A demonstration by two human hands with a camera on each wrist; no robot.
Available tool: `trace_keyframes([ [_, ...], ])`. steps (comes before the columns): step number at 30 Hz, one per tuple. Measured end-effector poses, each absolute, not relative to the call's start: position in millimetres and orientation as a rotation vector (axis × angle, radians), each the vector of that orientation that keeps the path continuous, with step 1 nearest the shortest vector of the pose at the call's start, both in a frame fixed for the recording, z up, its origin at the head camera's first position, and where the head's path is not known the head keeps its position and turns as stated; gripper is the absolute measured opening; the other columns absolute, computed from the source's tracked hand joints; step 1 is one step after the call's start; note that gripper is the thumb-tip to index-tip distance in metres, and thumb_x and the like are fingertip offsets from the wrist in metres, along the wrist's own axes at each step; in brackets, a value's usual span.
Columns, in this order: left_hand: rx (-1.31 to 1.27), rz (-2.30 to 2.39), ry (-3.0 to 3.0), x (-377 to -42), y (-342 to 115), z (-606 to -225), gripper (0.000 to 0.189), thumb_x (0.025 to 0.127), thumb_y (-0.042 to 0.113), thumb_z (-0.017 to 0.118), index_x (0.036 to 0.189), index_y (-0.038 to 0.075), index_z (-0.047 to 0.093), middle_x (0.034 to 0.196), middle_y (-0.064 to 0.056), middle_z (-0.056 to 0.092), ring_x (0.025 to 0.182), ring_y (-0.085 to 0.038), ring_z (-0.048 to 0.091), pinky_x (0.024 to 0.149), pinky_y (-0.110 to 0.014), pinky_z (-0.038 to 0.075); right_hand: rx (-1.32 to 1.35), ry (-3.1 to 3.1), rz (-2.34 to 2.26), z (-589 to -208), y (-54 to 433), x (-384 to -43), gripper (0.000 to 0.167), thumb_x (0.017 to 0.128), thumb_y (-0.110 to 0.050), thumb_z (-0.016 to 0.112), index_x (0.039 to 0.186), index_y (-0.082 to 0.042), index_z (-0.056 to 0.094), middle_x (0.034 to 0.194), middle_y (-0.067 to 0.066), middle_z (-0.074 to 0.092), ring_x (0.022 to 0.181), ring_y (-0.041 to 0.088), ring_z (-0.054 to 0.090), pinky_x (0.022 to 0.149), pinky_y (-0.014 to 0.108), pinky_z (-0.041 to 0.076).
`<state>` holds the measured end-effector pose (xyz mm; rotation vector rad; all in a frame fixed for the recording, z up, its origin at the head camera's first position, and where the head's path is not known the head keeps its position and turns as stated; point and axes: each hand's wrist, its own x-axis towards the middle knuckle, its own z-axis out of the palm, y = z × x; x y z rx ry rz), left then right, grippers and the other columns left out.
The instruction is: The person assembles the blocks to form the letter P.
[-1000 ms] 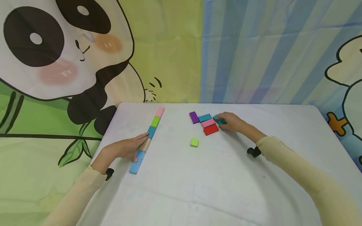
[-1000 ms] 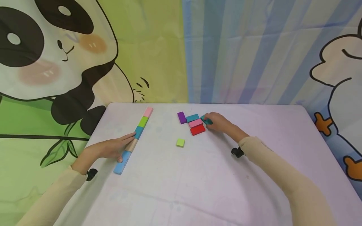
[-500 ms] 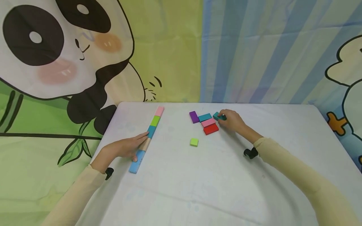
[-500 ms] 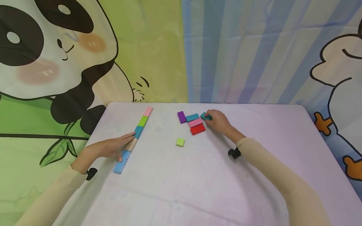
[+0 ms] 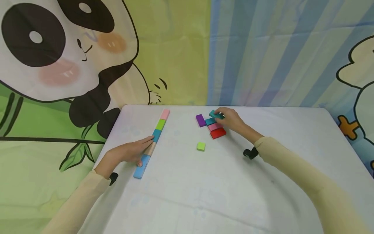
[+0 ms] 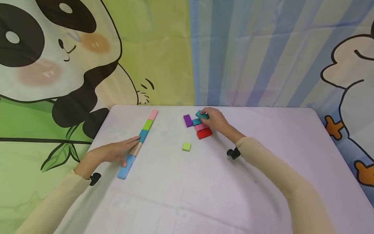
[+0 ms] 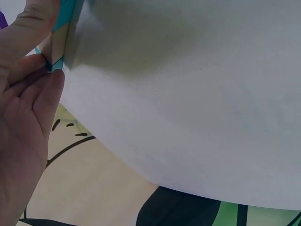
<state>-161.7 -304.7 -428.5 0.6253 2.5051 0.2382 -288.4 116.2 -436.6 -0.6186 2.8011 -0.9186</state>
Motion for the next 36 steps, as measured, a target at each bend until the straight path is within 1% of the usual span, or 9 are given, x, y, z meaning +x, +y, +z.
trace_keyframes([
  [3, 0.609, 0.251, 2.502, -160, -304, -428, 0.115, 0.073, 0.027, 0.082, 0.156, 0.002, 0.006, 0.163, -0.017, 0.008, 0.147, -0.039, 0.023, 0.112, -0.051, 0.035, -0.681, 2.747, -0.933, -433, 92, -288, 0.036, 0.092, -0.019, 0.065, 0.125, -0.006, 0.061, 0.126, 0.014, 0.063, 0.11, 0.03, 0.059, 0.094, 0.045, 0.052],
  [7, 0.598, 0.275, 2.487, -159, -303, -427, 0.115, 0.073, 0.026, 0.082, 0.156, 0.002, 0.005, 0.164, -0.017, 0.006, 0.147, -0.038, 0.023, 0.112, -0.051, 0.035, -0.827, 2.696, -0.923, -434, 53, -288, 0.037, 0.091, -0.019, 0.067, 0.125, -0.006, 0.062, 0.127, 0.014, 0.064, 0.111, 0.029, 0.061, 0.095, 0.043, 0.051],
  [10, 0.578, 0.277, 2.485, -160, -301, -427, 0.116, 0.073, 0.027, 0.082, 0.156, 0.004, 0.005, 0.164, -0.016, 0.007, 0.147, -0.038, 0.024, 0.111, -0.051, 0.036, -0.904, 2.681, -0.887, -437, 22, -293, 0.036, 0.091, -0.017, 0.067, 0.125, -0.005, 0.062, 0.128, 0.014, 0.064, 0.113, 0.027, 0.061, 0.095, 0.041, 0.051],
  [14, 0.559, 0.272, 2.485, -161, -300, -426, 0.117, 0.072, 0.027, 0.082, 0.156, 0.006, 0.004, 0.164, -0.015, 0.007, 0.146, -0.037, 0.026, 0.11, -0.05, 0.038, -0.914, 2.691, -0.81, -448, -13, -305, 0.035, 0.092, -0.018, 0.067, 0.123, -0.005, 0.063, 0.127, 0.012, 0.065, 0.116, 0.024, 0.06, 0.097, 0.037, 0.05],
  [17, 0.557, 0.276, 2.48, -162, -300, -427, 0.116, 0.073, 0.027, 0.082, 0.157, 0.008, 0.003, 0.164, -0.014, 0.006, 0.147, -0.036, 0.024, 0.111, -0.049, 0.037, -0.861, 2.706, -0.764, -457, -30, -313, 0.035, 0.091, -0.019, 0.067, 0.123, -0.005, 0.063, 0.125, 0.011, 0.066, 0.117, 0.023, 0.06, 0.1, 0.036, 0.048],
  [21, 0.55, 0.291, 2.475, -162, -299, -427, 0.117, 0.073, 0.027, 0.082, 0.157, 0.007, 0.003, 0.164, -0.013, 0.006, 0.148, -0.036, 0.023, 0.111, -0.05, 0.036, -0.794, 2.73, -0.739, -464, -46, -321, 0.036, 0.092, -0.019, 0.067, 0.124, -0.006, 0.062, 0.126, 0.01, 0.065, 0.118, 0.023, 0.059, 0.104, 0.037, 0.046],
  [26, 0.532, 0.304, 2.473, -161, -300, -425, 0.117, 0.073, 0.024, 0.082, 0.157, 0.008, 0.003, 0.164, -0.013, 0.006, 0.147, -0.035, 0.025, 0.111, -0.05, 0.037, -0.762, 2.743, -0.732, -463, -56, -324, 0.038, 0.092, -0.02, 0.067, 0.127, -0.006, 0.062, 0.128, 0.011, 0.064, 0.122, 0.025, 0.057, 0.108, 0.037, 0.043],
  [31, 0.546, 0.274, 2.489, -161, -302, -425, 0.116, 0.073, 0.027, 0.082, 0.157, 0.008, 0.005, 0.164, -0.013, 0.008, 0.145, -0.036, 0.029, 0.108, -0.05, 0.04, -0.763, 2.748, -0.706, -462, -61, -324, 0.04, 0.092, -0.022, 0.067, 0.129, -0.006, 0.061, 0.128, 0.011, 0.063, 0.122, 0.024, 0.056, 0.108, 0.036, 0.042],
  [36, 0.525, 0.269, 2.489, -162, -305, -427, 0.116, 0.073, 0.027, 0.082, 0.157, 0.009, 0.004, 0.165, -0.012, 0.007, 0.145, -0.034, 0.03, 0.108, -0.049, 0.04, -0.758, 2.745, -0.688, -464, -65, -326, 0.042, 0.093, -0.022, 0.065, 0.132, -0.008, 0.06, 0.129, 0.01, 0.062, 0.121, 0.023, 0.056, 0.107, 0.036, 0.043],
])
